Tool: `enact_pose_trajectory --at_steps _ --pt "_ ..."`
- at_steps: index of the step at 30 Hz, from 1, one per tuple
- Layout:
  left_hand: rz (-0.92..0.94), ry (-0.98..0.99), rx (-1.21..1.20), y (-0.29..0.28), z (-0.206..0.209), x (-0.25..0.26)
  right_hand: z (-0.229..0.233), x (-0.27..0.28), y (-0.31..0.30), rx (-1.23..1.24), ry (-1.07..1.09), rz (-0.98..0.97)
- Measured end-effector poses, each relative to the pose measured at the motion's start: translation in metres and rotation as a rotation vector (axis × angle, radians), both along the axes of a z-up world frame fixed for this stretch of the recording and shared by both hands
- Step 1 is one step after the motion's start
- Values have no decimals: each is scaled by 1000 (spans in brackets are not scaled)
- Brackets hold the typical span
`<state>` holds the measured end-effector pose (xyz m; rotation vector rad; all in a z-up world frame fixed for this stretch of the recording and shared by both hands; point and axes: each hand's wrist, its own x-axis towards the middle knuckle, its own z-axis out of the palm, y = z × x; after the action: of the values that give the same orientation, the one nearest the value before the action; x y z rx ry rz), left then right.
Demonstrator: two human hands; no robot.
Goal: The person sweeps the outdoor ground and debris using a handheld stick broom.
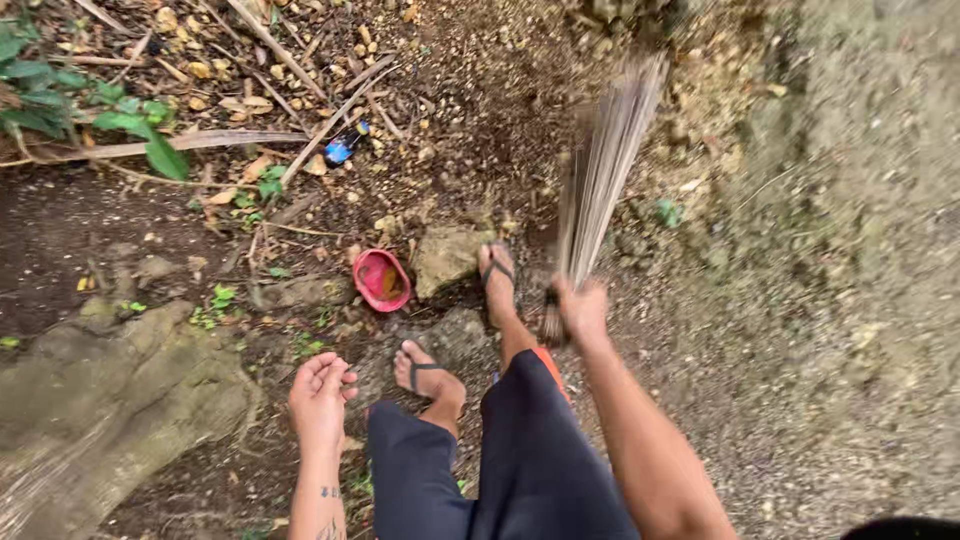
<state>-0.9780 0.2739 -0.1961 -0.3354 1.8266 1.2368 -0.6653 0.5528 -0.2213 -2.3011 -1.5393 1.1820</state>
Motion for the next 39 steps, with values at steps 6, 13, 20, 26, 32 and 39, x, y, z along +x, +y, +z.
enact_pose_trajectory --at_steps 6,13,20,26,32,39 --pt "-89 -59 32 91 11 41 -22 -64 -68 -660 572 -264" --pt "-223 -50 50 149 23 39 -54 -53 77 -600 88 2" --pt "-221 6 57 167 10 31 50 68 78 -204 -63 -33" --pt "-305 -54 57 204 34 56 33 -2 -5 -508 212 34" --pt "-346 -24 78 202 37 59 -3 53 65 -552 92 82" --pt "-311 -5 90 194 21 66 117 142 80 -288 -232 -209"
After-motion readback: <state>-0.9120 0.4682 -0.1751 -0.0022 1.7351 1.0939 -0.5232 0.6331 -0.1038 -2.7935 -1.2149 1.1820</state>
